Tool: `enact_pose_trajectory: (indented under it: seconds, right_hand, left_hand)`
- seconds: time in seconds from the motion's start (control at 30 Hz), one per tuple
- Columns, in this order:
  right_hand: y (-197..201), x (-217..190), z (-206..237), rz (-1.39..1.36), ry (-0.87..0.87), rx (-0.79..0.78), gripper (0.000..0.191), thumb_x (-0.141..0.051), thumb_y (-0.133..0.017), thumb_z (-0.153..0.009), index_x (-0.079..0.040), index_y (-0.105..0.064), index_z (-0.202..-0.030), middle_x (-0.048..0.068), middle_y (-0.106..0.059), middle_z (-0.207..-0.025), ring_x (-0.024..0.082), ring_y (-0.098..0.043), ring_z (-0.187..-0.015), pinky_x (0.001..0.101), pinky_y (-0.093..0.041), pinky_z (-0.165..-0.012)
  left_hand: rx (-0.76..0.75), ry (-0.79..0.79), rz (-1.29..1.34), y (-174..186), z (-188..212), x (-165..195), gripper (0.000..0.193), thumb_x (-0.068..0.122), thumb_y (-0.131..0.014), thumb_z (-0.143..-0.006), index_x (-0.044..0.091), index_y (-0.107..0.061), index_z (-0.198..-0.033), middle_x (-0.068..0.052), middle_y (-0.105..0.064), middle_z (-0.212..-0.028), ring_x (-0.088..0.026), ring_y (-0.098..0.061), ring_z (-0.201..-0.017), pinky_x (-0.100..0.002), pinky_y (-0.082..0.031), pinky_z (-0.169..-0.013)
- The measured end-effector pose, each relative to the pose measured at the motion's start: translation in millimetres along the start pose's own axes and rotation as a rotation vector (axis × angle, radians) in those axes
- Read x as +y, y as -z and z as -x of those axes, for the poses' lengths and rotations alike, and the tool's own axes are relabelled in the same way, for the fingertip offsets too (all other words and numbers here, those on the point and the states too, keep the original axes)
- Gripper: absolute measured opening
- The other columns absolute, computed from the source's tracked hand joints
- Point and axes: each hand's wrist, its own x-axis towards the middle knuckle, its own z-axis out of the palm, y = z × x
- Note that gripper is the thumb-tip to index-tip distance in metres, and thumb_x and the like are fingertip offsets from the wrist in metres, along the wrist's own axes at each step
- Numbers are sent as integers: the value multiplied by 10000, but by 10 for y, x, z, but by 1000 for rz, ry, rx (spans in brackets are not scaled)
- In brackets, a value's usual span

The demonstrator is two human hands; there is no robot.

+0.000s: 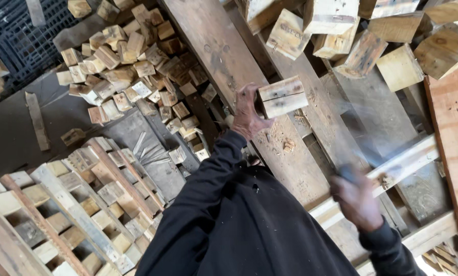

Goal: The person repeatedly picks up small wooden blocks, places them on a wooden work surface, and hammers nails into them using a claw hammer. After each block is nailed, it is set aside among other finished blocks.

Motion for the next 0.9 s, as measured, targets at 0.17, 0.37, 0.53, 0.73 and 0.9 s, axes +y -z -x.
enact_pose_trajectory:
  seconds: [0.17,0.37,0.53,0.73,0.9]
  right_hand:
    - [104,-299,63,-212,-267,50,416,-463,-583,-1003,-69,-625,-1131,81,-604,-625,159,-568,-450,347,-472,-415]
    - [542,-657,103,-328,521,282,440,-611,-583,-988,-171,-591,-995,-54,-640,-798,73,-613,-608,291,-594,-697]
    - [-276,-460,-243,-127,-140,71,500,-567,-550,-1025,-68,-554,-991,27,-595,-742,132,-567,-555,313,-559,-600]
    - [-355,-192,109,-496,-314,353,500,-517,-523,-1025,-17,-525,-1045,67,-524,-645,129,-495,-435,293,-467,-414]
    - [-464,224,546,-494,-165,495,457,-501,-559,-1039,-45,-537,-1061,55,-546,-657,141,-520,-475,296,-435,-410]
  left_hand:
    - [16,17,-43,1,22,11,1032,356,-971,-506,91,-429,-1343,-176,-464,-1247,-337,-416,-1266,-519,-319,-1153]
    - [-25,2,-14,-57,-13,-34,1049,381,-970,-530,94,-405,-1366,-116,-482,-1246,-309,-415,-1300,-493,-278,-1205]
    - [-59,25,15,-28,39,-81,1002,325,-965,-551,94,-422,-1361,-139,-460,-1276,-302,-339,-1332,-470,-292,-1205]
    - [-91,102,248,109,-63,74,796,343,-926,-770,69,-479,-1369,-114,-559,-1285,-284,-582,-1230,-450,-510,-1152]
    - [86,505,995,381,-189,419,864,360,-875,-701,15,-467,-1380,-175,-584,-1245,-308,-656,-1132,-544,-626,-909]
